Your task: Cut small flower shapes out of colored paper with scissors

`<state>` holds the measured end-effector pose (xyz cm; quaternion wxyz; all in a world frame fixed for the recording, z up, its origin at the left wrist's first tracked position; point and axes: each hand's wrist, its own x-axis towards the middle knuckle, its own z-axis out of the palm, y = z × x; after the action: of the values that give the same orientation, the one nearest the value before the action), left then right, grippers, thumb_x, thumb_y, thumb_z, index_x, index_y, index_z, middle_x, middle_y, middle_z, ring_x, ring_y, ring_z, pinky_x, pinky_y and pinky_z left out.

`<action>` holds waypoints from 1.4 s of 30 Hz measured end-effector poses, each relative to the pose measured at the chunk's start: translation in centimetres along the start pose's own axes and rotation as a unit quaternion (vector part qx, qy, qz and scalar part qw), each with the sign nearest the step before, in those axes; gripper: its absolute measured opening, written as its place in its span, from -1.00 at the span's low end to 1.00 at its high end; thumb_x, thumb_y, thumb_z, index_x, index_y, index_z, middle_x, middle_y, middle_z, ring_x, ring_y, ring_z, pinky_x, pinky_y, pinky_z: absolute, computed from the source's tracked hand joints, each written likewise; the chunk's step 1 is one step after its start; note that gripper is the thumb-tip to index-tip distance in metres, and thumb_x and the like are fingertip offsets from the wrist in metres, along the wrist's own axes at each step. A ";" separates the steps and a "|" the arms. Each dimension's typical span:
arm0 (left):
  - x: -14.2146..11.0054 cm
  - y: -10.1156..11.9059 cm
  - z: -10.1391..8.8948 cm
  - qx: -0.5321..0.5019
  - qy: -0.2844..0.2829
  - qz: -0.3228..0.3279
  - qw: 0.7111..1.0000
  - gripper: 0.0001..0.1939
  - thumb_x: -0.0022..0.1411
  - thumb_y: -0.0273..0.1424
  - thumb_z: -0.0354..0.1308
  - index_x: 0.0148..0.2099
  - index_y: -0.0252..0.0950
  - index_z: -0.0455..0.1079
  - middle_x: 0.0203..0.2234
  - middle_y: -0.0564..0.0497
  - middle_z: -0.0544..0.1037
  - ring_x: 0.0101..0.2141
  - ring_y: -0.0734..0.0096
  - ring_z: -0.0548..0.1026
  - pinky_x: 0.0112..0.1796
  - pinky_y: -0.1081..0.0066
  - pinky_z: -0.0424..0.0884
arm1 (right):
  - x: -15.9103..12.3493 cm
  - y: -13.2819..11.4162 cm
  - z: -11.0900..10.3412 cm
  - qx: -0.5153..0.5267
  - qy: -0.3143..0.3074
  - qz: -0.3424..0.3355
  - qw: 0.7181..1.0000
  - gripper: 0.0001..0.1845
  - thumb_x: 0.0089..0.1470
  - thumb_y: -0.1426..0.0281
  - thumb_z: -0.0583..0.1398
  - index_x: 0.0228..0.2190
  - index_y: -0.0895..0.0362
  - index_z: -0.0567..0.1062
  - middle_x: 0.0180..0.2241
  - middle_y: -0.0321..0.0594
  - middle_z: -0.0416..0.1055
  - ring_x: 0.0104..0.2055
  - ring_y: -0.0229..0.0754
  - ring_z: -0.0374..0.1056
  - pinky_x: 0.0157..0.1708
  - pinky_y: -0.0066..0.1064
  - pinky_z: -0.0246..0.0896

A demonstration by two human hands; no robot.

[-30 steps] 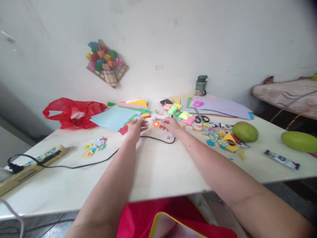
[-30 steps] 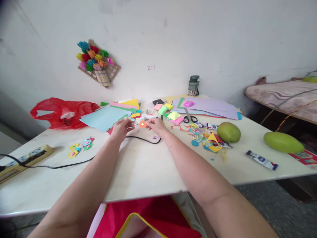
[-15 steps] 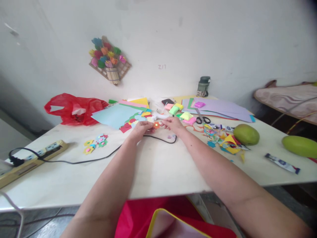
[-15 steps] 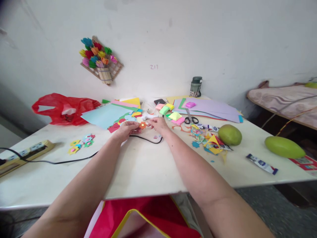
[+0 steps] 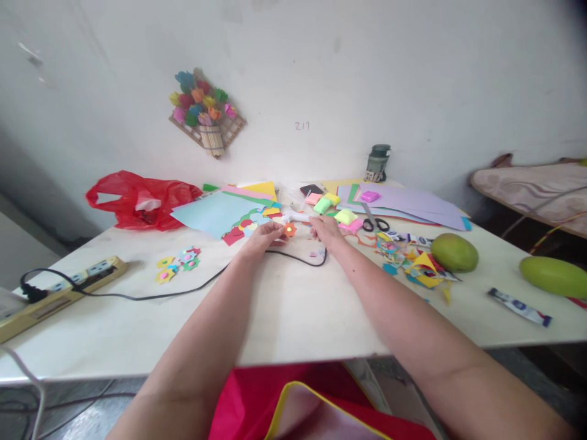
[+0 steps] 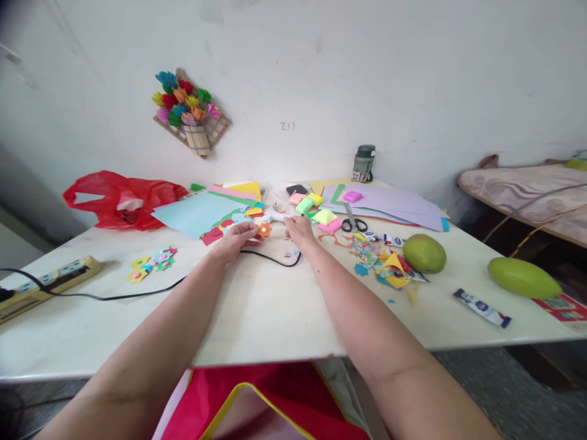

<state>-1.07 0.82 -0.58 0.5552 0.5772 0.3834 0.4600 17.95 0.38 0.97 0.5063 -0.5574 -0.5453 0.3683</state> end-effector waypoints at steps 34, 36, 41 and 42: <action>-0.2 0.6 1.0 0.033 -0.021 -0.062 0.997 -0.70 -0.17 -0.28 0.35 -0.43 -0.34 0.39 -0.56 -0.03 0.52 -0.53 0.44 0.45 -0.39 0.38 0.37 | -0.3 1.2 1.7 0.071 -0.109 0.051 0.990 -0.87 -0.10 0.44 0.29 -0.59 0.19 0.46 -0.65 -0.32 0.38 -0.61 -0.40 0.21 -0.65 -0.60 0.05; -0.2 0.7 1.1 0.030 -0.019 -0.059 0.998 -0.71 -0.19 -0.29 0.36 -0.44 -0.34 0.38 -0.57 -0.03 0.51 -0.53 0.44 0.44 -0.40 0.38 0.37 | -0.3 1.2 1.6 0.075 -0.111 0.049 0.990 -0.88 -0.11 0.43 0.29 -0.58 0.20 0.47 -0.64 -0.32 0.40 -0.61 -0.41 0.21 -0.64 -0.59 0.05; -0.2 0.6 1.0 0.030 -0.023 -0.048 0.998 -0.70 -0.19 -0.27 0.36 -0.45 -0.33 0.38 -0.56 -0.03 0.52 -0.50 0.41 0.46 -0.39 0.37 0.37 | -0.4 1.1 1.1 0.115 -0.152 0.040 0.981 -0.78 -0.04 0.26 0.26 -0.50 0.18 0.53 -0.58 -0.27 0.46 -0.57 -0.36 0.28 -0.63 -0.56 0.05; -0.2 0.6 1.0 0.030 -0.023 -0.048 0.998 -0.70 -0.19 -0.27 0.36 -0.44 -0.33 0.38 -0.56 -0.03 0.52 -0.51 0.41 0.46 -0.39 0.37 0.37 | -0.3 1.1 1.0 0.117 -0.157 0.038 0.980 -0.76 -0.03 0.24 0.25 -0.50 0.18 0.53 -0.58 -0.26 0.46 -0.56 -0.35 0.29 -0.63 -0.56 0.05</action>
<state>-0.24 0.29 0.03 0.5678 0.5850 0.4115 0.4075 17.15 0.32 -0.34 0.4613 -0.4498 -0.5498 0.5317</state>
